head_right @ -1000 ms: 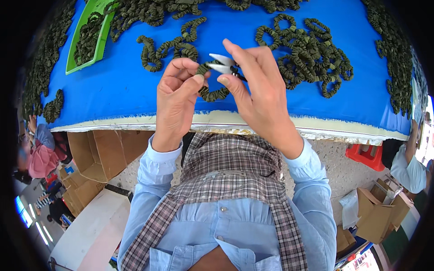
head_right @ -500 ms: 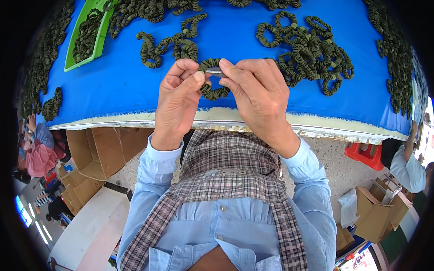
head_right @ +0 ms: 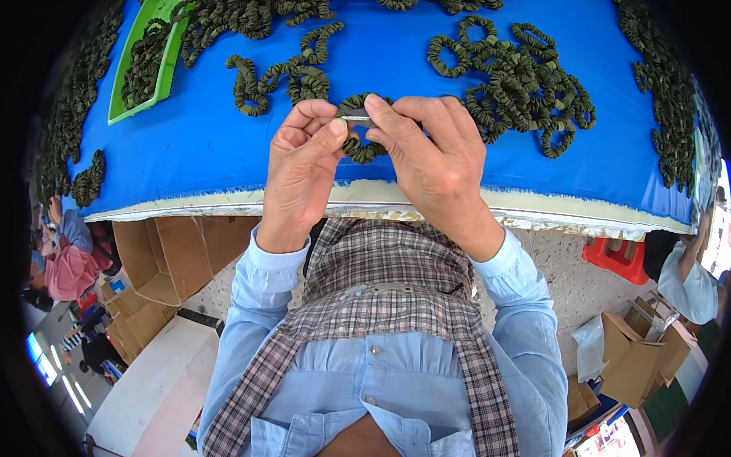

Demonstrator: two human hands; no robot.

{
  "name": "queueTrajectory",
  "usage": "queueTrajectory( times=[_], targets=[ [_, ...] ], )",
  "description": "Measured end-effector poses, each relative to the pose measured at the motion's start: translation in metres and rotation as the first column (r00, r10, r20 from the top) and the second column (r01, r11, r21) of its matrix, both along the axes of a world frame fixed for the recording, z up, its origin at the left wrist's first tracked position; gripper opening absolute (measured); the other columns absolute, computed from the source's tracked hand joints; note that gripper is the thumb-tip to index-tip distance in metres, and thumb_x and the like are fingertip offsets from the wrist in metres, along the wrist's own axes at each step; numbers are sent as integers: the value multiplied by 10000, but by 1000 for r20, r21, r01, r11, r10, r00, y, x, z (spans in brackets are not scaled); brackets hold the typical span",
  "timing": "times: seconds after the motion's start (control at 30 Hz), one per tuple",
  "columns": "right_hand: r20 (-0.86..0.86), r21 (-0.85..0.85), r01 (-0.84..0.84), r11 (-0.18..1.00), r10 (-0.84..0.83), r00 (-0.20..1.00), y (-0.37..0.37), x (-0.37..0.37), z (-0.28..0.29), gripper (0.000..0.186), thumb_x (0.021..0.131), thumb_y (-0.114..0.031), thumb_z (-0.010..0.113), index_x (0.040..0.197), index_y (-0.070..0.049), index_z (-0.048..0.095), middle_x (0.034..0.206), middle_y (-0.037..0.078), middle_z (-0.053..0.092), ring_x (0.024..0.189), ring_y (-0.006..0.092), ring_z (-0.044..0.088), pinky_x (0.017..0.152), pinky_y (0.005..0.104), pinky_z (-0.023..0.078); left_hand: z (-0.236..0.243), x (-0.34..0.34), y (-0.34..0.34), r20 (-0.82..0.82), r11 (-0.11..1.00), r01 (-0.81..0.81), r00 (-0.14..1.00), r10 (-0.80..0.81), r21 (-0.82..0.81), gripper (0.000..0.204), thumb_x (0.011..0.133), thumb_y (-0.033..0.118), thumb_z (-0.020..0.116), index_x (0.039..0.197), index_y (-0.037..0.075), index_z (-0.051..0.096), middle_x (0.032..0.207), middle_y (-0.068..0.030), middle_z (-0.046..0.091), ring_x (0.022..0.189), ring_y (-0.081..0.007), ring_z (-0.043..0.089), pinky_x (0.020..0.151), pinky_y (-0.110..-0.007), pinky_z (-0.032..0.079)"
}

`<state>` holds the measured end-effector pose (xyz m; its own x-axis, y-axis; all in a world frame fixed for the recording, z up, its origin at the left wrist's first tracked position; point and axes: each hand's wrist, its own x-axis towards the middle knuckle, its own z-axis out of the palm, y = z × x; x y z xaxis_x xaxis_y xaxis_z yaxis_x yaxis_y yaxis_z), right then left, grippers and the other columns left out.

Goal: The person repeatedly picks up small green coiled craft items from a blue table and trims them with small scissors. The trimmed pieces are placed back on the table among other similar items.

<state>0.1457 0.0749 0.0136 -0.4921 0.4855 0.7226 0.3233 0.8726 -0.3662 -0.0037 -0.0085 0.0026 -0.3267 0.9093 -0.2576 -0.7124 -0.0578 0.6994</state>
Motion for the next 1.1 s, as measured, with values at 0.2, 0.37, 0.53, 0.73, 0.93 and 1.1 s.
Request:
queueTrajectory(
  times=[0.2, 0.37, 0.53, 0.73, 0.93, 1.1],
  targets=[
    [14, 35, -3, 999, 3, 1000, 2, 2, -3, 402, 658, -52, 830, 1049, -84, 740, 872, 23, 626, 712, 182, 562, 583, 305, 445, 1, 0, 1, -52, 1000, 13, 999, -14, -18, 218, 864, 17, 744, 1048, 37, 629, 899, -38, 697, 791, -104, 655, 681, -242, 502],
    [-140, -444, -20, 896, -47, 989, -4, 4, 8, 332, 756, -63, 807, 1076, -56, 720, 950, 63, 634, 783, 173, 601, 629, 276, 469, 4, 2, 1, -55, 1000, 4, 998, -6, -28, 206, 876, 36, 742, 1046, 48, 625, 900, -38, 693, 796, -117, 664, 681, -241, 501],
    [-165, -701, -101, 706, -23, 986, 5, 2, 8, 291, 788, -68, 789, 1067, -32, 715, 974, 69, 675, 847, 162, 615, 742, 282, 494, -5, 8, 3, -103, 998, 57, 993, -59, -25, 163, 893, 13, 700, 1032, 45, 622, 902, -24, 686, 800, -107, 657, 676, -234, 500],
    [387, -446, 120, 887, 71, 919, 69, 47, 14, 195, 794, -51, 729, 986, -27, 703, 956, 90, 688, 903, 268, 645, 791, 363, 512, -11, -11, 4, -756, 979, -204, 639, 139, 7, 107, 917, 7, 612, 1021, 12, 639, 932, -42, 688, 788, -105, 630, 681, -248, 496],
    [507, -338, 312, 888, -108, 855, 79, 61, 20, 243, 777, -116, 766, 997, -37, 697, 976, 95, 637, 928, 300, 632, 794, 379, 501, -25, -39, 13, -996, 947, -318, 90, -21, -48, 352, 825, 143, 736, 1130, 15, 616, 1019, -92, 670, 897, -196, 598, 778, -335, 496],
    [217, -515, 166, 841, -59, 974, 52, 11, 11, 182, 810, -171, 791, 919, -42, 723, 872, 100, 681, 791, 243, 670, 715, 333, 522, -37, -28, 6, -997, 948, -318, 76, 1, -23, 585, 748, 143, 808, 1239, 1, 522, 1144, -146, 536, 1019, -262, 543, 841, -360, 484]
  ],
)
